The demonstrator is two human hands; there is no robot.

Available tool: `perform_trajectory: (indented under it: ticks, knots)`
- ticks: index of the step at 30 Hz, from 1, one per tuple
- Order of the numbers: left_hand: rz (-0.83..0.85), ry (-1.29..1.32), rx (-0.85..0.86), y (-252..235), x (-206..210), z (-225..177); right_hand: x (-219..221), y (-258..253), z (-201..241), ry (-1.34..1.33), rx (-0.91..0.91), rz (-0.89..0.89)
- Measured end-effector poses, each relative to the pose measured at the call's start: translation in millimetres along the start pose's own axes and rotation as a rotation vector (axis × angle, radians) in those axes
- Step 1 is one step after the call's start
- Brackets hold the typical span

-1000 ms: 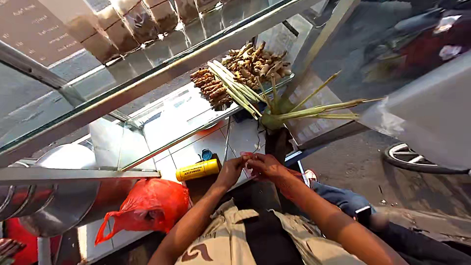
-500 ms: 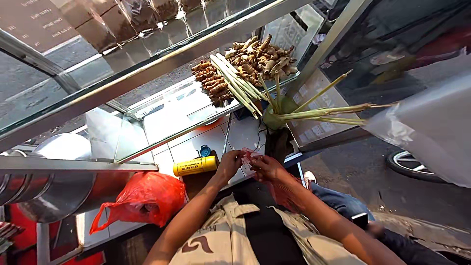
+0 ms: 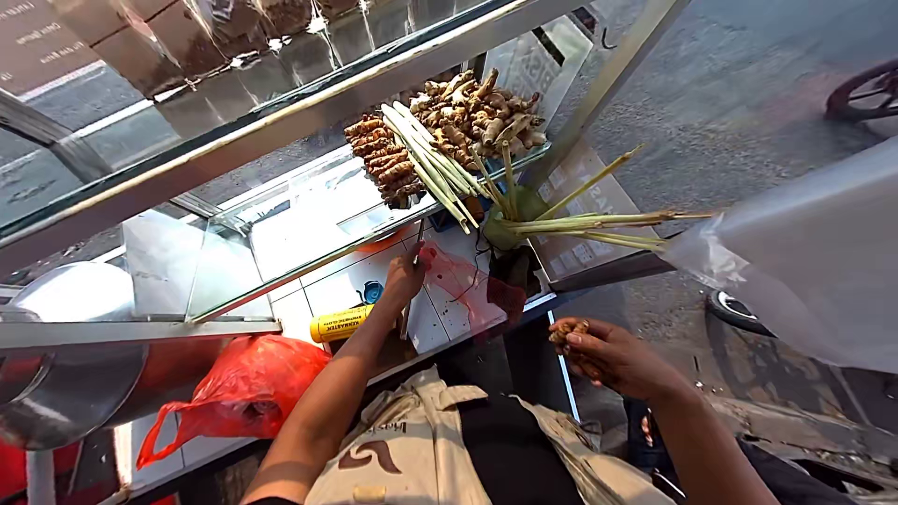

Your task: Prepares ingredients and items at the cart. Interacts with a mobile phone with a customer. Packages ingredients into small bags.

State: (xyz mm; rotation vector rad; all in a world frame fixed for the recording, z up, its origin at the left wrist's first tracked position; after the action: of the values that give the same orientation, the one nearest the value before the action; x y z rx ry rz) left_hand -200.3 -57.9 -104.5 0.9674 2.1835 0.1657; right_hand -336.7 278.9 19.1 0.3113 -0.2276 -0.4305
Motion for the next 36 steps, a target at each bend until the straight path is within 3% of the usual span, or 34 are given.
perform_trajectory:
  ticks: [3,5,6,9,12,15,18,23,27,31,36]
  knots:
    - [-0.054,0.009,-0.008,19.9,-13.9,-8.3,4.3,1.8,12.4,-0.047,-0.100,-0.046]
    - [-0.092,0.162,0.004,45.7,-23.5,-14.1,18.2,-9.1,18.8,0.001,-0.138,-0.034]
    - [-0.037,0.299,-0.038,59.9,-21.9,-17.2,27.3,-17.3,20.5,0.028,-0.153,-0.026]
    - [0.378,0.816,-0.319,110.3,3.9,-35.6,63.0,-47.9,23.7,0.189,-0.190,0.028]
    - [0.737,1.163,-0.529,149.1,22.0,-58.0,101.6,-76.0,24.1,0.694,-0.360,0.161]
    - [0.791,1.512,-0.673,163.3,20.9,-69.8,137.7,-86.1,22.5,1.137,-0.553,0.193]
    - [0.720,1.733,-0.675,158.2,11.2,-65.8,154.7,-91.8,16.7,1.243,-0.679,0.171]
    - [0.670,1.769,-0.565,151.7,1.7,-53.7,160.0,-93.4,20.3,1.123,-0.719,0.252]
    - [0.690,1.826,-0.600,148.0,1.1,-48.4,149.0,-94.3,32.0,0.956,-0.680,0.310]
    - [0.703,1.751,-0.633,147.4,-2.1,-52.5,132.9,-92.2,44.6,0.880,-0.660,0.264]
    - [0.762,1.726,-0.639,147.1,-1.2,-59.1,125.2,-91.9,46.8,0.968,-0.632,0.162]
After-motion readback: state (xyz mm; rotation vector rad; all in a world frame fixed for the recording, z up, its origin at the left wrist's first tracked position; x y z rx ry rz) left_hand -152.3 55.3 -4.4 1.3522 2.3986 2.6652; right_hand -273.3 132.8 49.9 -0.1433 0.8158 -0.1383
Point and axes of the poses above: each hand's wrist, its own y-axis away from the middle knuckle, its own x-axis out of the palm, z = x × y, the point moved 4 cm from there along -y, towards the middle knuckle, and after that the axes turned 13 degrees about -x, right-handed, at the moved point
